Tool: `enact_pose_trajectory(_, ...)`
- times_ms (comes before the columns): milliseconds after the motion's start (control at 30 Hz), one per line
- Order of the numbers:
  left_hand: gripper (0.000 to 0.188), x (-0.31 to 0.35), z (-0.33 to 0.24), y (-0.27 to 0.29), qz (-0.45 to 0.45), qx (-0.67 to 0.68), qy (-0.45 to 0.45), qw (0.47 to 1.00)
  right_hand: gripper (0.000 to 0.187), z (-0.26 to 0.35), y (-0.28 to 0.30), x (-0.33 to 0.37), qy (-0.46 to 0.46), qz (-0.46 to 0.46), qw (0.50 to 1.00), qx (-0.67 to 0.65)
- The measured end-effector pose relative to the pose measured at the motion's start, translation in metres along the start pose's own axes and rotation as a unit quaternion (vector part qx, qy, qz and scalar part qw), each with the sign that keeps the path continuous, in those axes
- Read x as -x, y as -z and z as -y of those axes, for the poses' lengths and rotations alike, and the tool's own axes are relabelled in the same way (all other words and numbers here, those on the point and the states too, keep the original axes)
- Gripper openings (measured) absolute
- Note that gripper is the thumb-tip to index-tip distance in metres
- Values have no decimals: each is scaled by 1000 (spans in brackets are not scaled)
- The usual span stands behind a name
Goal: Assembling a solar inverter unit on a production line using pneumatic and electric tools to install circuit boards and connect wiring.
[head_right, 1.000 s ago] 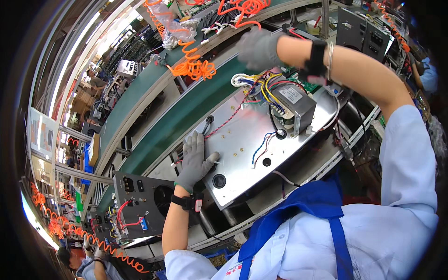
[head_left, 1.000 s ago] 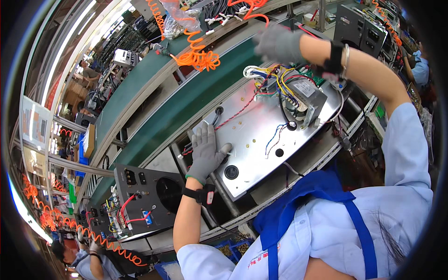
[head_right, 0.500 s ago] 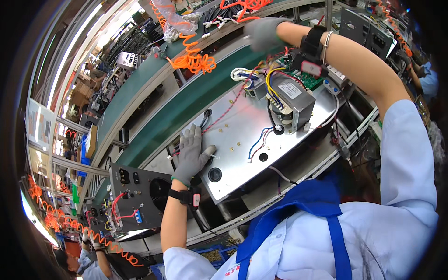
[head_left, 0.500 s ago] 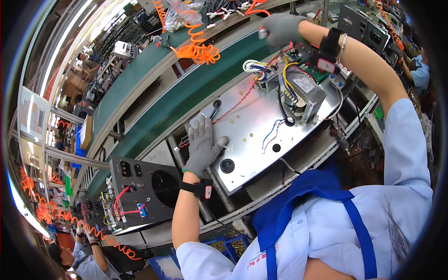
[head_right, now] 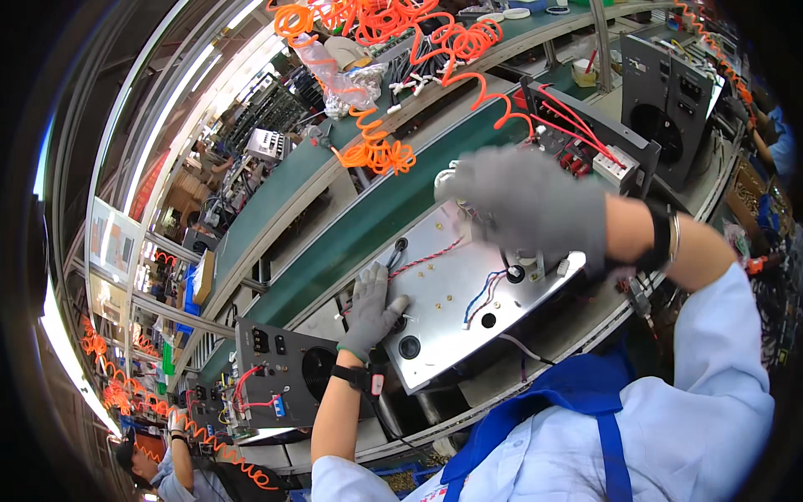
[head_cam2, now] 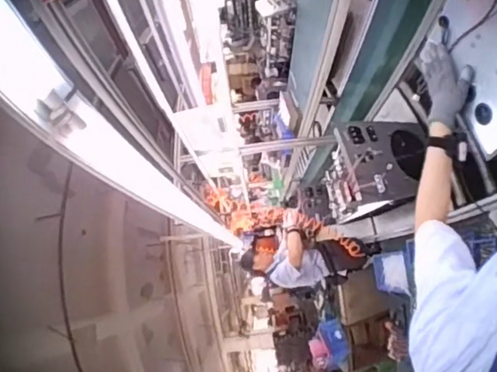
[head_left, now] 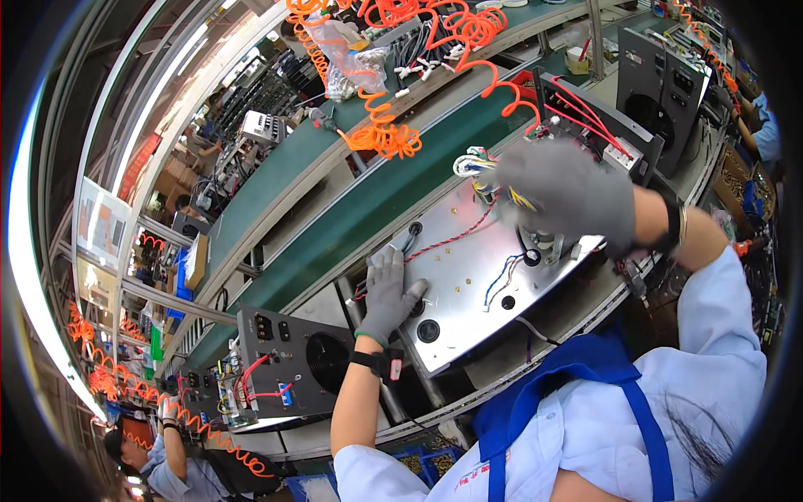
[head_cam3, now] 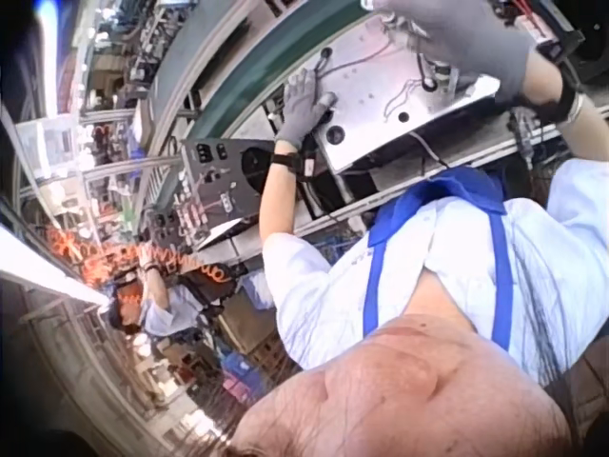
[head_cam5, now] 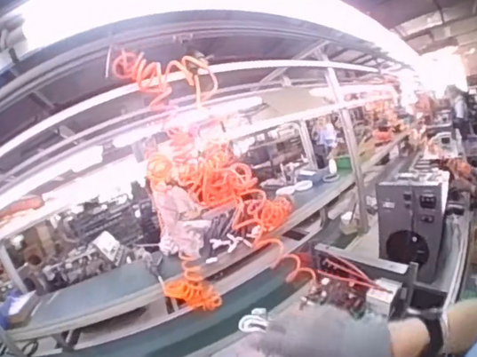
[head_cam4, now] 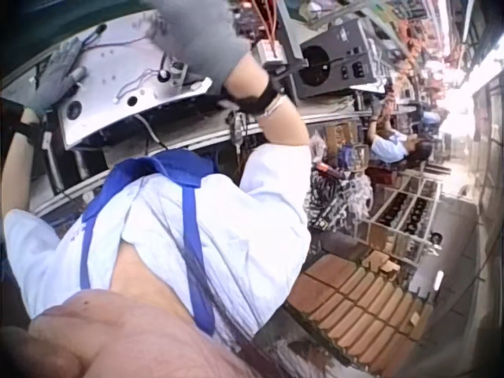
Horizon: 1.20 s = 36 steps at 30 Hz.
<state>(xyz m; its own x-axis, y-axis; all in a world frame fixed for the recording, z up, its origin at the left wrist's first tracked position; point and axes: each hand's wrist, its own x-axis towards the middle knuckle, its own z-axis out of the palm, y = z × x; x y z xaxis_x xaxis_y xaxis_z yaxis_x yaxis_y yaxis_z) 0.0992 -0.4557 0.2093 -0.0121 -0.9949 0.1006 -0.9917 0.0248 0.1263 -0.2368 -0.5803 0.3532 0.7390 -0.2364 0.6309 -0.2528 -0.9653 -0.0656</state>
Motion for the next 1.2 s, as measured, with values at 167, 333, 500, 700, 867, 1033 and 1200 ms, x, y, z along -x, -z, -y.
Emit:
enact_pose_trajectory(167,68,8,7,7,-61,35,13,997,32,37,-14,54,-10,133,979,-152)
enact_pose_trajectory(333,67,18,2,0,-54,26,58,997,30,41,-18,109,-81,115,968,-207)
enact_pose_trajectory(500,53,16,-16,11,-224,109,62,966,27,36,-14,147,-134,123,954,-237)
enact_pose_trajectory(700,41,87,-76,24,-411,115,266,864,25,24,-33,160,-139,169,919,-329)
enact_pose_trajectory(867,41,191,-147,-19,-406,115,484,766,22,25,-71,156,-87,253,864,-427)
enact_pose_trajectory(1033,34,303,-215,-71,-382,70,647,656,24,44,-107,141,63,309,834,-452)
enact_pose_trajectory(1200,26,368,-272,-110,-405,103,675,608,28,89,-125,132,152,414,844,-307)
